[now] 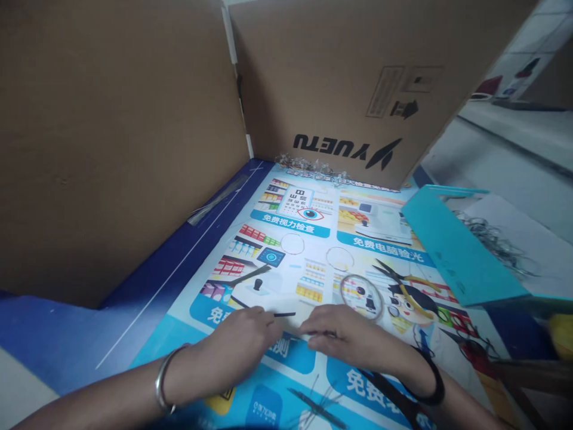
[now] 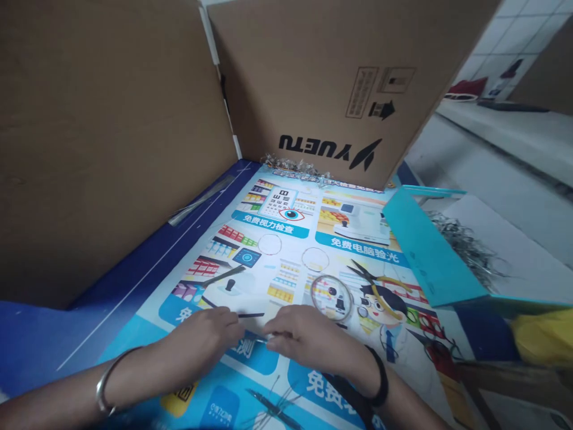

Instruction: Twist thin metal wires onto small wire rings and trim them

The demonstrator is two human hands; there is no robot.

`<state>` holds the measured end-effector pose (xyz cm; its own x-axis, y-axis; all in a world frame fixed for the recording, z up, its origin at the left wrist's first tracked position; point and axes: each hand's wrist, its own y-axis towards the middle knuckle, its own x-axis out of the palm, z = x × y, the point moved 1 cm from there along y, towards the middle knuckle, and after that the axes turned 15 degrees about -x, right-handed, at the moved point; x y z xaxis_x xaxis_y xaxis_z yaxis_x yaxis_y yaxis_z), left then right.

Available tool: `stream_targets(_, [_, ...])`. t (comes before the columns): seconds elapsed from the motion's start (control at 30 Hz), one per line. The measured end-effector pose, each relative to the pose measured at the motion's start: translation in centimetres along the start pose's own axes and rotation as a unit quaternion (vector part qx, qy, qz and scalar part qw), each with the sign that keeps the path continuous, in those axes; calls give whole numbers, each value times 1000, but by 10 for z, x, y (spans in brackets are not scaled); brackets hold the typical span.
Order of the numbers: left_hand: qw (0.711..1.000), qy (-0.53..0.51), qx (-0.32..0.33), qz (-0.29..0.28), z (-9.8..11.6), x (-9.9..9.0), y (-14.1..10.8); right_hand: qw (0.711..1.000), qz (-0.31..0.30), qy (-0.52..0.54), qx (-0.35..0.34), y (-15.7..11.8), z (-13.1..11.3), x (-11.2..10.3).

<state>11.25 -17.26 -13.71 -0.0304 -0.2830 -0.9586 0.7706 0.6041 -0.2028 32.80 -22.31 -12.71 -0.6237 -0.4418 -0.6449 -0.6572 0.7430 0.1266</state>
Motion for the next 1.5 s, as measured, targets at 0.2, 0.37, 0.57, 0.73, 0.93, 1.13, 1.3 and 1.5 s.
stream_targets(0.2, [996, 88, -27, 4, 9, 2, -23, 992, -23, -114, 48, -1, 0, 9])
stream_targets(0.37, [995, 96, -36, 8, 11, 0, -24, 985, -22, -154, 73, -2, 5, 11])
stream_targets(0.57, [998, 47, -42, 20, 8, 1, -26, 984, -32, -157, 76, 0, 3, 10])
stream_targets(0.73, [997, 23, -76, 22, -18, -18, -7, 985, -37, -149, 82, 0, 3, 8])
stream_targets(0.93, [977, 67, -176, 102, -66, -33, 28, 985, -31, -156, 60, -1, 5, 9])
stream_targets(1.13, [985, 84, -142, 41, -77, -36, 49, 985, -39, -159, 58, -2, 6, 10])
stream_targets(1.3, [989, 81, -121, 1, -63, -42, 57, 984, -39, -168, 50, -3, 6, 9])
stream_targets(1.5, [995, 93, -26, 20, -27, -32, 65, 974, -35, -208, 86, 0, 0, -3])
